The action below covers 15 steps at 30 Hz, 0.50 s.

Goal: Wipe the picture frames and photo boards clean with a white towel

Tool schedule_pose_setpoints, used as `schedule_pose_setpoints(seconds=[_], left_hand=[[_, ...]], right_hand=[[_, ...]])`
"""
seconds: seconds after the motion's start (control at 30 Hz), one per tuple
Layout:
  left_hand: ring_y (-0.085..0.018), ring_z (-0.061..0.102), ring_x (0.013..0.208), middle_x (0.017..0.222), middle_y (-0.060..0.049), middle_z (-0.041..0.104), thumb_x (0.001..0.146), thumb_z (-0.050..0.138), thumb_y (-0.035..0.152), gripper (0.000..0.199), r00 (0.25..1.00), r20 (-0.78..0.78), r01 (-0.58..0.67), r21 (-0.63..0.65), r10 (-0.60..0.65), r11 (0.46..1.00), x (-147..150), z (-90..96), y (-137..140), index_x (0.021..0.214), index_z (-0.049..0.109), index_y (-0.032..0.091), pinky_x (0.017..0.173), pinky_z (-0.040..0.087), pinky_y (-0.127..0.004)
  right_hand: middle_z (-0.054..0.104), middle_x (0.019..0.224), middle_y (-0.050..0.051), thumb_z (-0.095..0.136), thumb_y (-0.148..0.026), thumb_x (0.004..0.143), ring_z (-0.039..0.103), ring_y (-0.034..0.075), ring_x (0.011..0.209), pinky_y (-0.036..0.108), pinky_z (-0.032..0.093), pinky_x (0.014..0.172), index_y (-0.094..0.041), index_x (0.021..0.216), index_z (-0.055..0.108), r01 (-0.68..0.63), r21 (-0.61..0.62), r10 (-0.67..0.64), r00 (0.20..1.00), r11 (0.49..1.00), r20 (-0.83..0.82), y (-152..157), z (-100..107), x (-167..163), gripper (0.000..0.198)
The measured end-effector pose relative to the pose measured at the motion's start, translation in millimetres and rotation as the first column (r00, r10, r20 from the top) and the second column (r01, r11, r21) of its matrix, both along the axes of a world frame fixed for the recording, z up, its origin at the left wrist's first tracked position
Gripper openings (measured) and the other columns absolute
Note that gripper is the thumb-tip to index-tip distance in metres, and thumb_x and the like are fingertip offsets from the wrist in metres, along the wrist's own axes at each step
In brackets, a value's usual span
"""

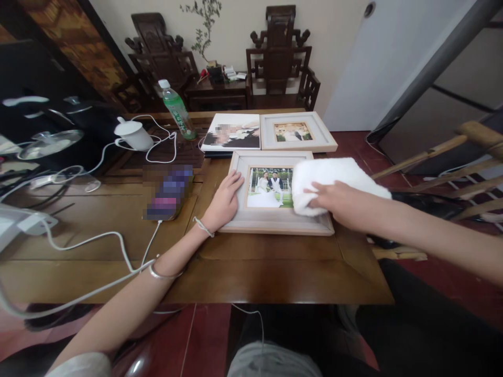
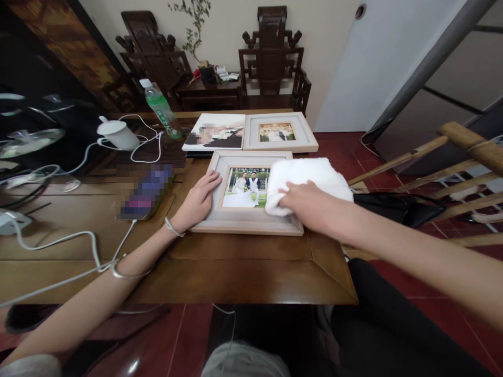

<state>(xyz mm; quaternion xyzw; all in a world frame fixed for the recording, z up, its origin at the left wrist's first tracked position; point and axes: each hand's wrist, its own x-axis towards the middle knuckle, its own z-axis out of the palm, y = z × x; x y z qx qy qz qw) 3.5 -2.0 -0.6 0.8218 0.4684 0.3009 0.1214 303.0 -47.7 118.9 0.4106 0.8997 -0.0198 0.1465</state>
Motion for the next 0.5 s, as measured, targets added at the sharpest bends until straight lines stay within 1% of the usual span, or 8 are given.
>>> schedule_pose_setpoints(seconds=[0.07,0.13,0.17,0.23,0.33,0.4,0.5], left_hand=[[-0.027,0.031,0.143,0.146,-0.011,0.047,0.083,0.037,0.01,0.054,1.0,0.005,0.003,-0.001,-0.003,1.0,0,0.1,0,0.135,0.053,0.016,0.119,0.026,-0.054],[-0.027,0.031,0.143,0.146,-0.01,0.048,0.083,0.038,0.011,0.055,1.0,0.005,0.002,0.005,-0.002,1.0,-1,-0.1,0,0.135,0.053,0.017,0.118,0.026,-0.054],[-0.027,0.031,0.143,0.146,-0.009,0.048,0.083,0.038,0.011,0.055,1.0,0.001,0.001,0.007,-0.001,1.0,-1,-0.2,0,0.135,0.053,0.017,0.118,0.027,-0.054],[-0.027,0.031,0.143,0.146,-0.009,0.048,0.082,0.038,0.011,0.056,1.0,-0.013,0.003,0.009,-0.003,1.0,-2,-0.2,1,0.136,0.052,0.018,0.118,0.027,-0.054],[-0.028,0.03,0.144,0.147,-0.009,0.046,0.082,0.039,0.011,0.057,0.999,-0.037,0.016,0.004,-0.016,1.0,-3,0.2,1,0.137,0.051,0.018,0.118,0.026,-0.054],[-0.028,0.029,0.144,0.148,-0.011,0.045,0.082,0.039,0.011,0.057,0.998,-0.05,0.022,0.004,-0.022,1.0,-4,0.4,1,0.137,0.051,0.016,0.119,0.025,-0.054],[-0.029,0.028,0.144,0.148,-0.012,0.044,0.082,0.039,0.011,0.056,0.998,-0.056,0.026,0.001,-0.025,1.0,-4,0.3,1,0.136,0.051,0.015,0.118,0.025,-0.055]], right_hand=[[0.067,0.104,0.012,0.041,0.006,0.07,0.062,0.024,0.086,0.033,0.041,0.072,-0.022,0.097,0.072,0.011,-0.111,-0.017,0.999,0.994,-0.047,-26,10,-5,0.049],[0.068,0.097,0.01,0.043,0.004,0.069,0.062,0.023,0.084,0.032,0.042,0.07,-0.023,0.096,0.071,0.032,-0.212,-0.047,0.997,0.977,-0.066,-40,16,-8,0.048],[0.068,0.095,0.009,0.043,0.004,0.069,0.062,0.023,0.083,0.031,0.042,0.069,-0.024,0.096,0.071,0.046,-0.246,-0.064,0.996,0.968,-0.068,-42,18,-9,0.048],[0.067,0.092,0.007,0.043,0.003,0.068,0.062,0.022,0.08,0.03,0.041,0.065,-0.026,0.098,0.071,0.089,-0.275,-0.109,0.992,0.957,-0.057,-36,18,-10,0.05],[0.066,0.096,0.007,0.044,0.001,0.067,0.062,0.021,0.078,0.03,0.042,0.063,-0.028,0.107,0.071,0.163,-0.247,-0.178,0.983,0.955,-0.039,-11,12,-8,0.056],[0.066,0.102,0.009,0.044,0.0,0.068,0.063,0.023,0.081,0.031,0.043,0.065,-0.028,0.113,0.07,0.183,-0.189,-0.194,0.98,0.965,-0.04,11,5,-6,0.059],[0.067,0.109,0.012,0.042,0.001,0.07,0.063,0.025,0.091,0.034,0.045,0.073,-0.025,0.116,0.069,0.105,-0.062,-0.108,0.993,0.993,-0.049,40,-7,-3,0.06]])
